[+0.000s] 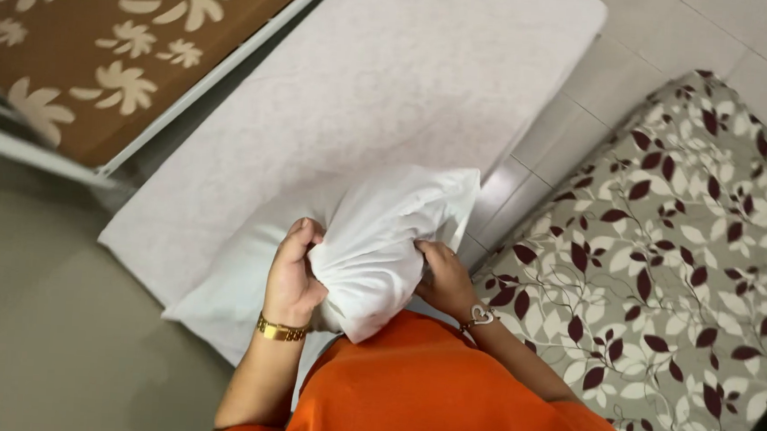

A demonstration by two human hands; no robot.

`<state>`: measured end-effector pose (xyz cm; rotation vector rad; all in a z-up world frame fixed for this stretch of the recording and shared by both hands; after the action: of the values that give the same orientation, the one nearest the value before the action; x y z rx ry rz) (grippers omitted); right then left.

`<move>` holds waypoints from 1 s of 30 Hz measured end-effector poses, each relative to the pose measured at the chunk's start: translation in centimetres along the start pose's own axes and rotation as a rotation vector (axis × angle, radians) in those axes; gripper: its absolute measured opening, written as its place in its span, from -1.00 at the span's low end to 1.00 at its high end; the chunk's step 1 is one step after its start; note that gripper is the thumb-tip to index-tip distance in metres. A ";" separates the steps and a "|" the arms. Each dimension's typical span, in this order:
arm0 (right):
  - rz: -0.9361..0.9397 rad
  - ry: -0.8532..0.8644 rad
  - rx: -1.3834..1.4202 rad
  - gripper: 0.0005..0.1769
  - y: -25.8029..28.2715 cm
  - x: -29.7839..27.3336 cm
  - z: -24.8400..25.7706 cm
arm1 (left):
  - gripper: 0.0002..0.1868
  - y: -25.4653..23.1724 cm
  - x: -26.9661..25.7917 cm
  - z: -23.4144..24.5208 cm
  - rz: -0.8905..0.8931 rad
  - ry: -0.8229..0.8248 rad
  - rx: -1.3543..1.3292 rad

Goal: Making several single beds by removing and folding white sheets.

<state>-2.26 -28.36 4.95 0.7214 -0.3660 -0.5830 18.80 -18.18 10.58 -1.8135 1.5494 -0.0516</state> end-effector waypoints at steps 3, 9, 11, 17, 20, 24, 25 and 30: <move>0.045 -0.078 0.079 -0.30 -2.1 0.2 0.7 | -0.81 -0.3 0.9 -1.3 -0.022 0.001 0.058; 0.004 -0.489 0.510 -0.61 -6.8 1.0 4.9 | -0.81 0.3 5.1 -0.8 -0.055 -0.082 0.090; -0.001 -0.539 0.584 -0.61 -6.5 1.7 7.3 | -0.83 1.4 7.1 0.0 -0.085 -0.099 0.119; 0.158 -0.584 0.097 -0.72 -3.9 3.3 13.3 | -0.83 5.5 12.4 -0.5 -0.239 -0.087 0.636; 0.197 -0.523 -0.048 -0.73 -6.2 3.1 12.4 | -0.63 7.3 11.9 -6.5 -0.377 -0.069 1.186; -0.270 -0.315 0.284 -0.79 -16.2 3.0 7.7 | -0.35 11.2 11.4 -11.3 -0.694 -0.018 1.722; -0.307 -0.325 0.306 -0.80 -17.4 2.7 7.4 | -0.31 12.2 11.5 -11.5 -0.764 -0.013 1.792; -0.192 -0.349 0.418 -0.75 -20.4 4.0 5.8 | -0.30 11.7 12.9 -15.0 -0.740 -0.100 1.867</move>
<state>-9.58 -46.15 -4.90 1.0666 -0.7626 -0.8298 5.35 -36.80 9.72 -0.6015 0.1573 -1.2336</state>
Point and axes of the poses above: each hand's wrist, its own x-axis towards the middle knuckle, its own z-axis out of the back of the hand, y = z × x, the point moved 10 cm from there along x, towards the middle knuckle, and after that the axes turned 7 degrees about z, right-handed, at the moved point
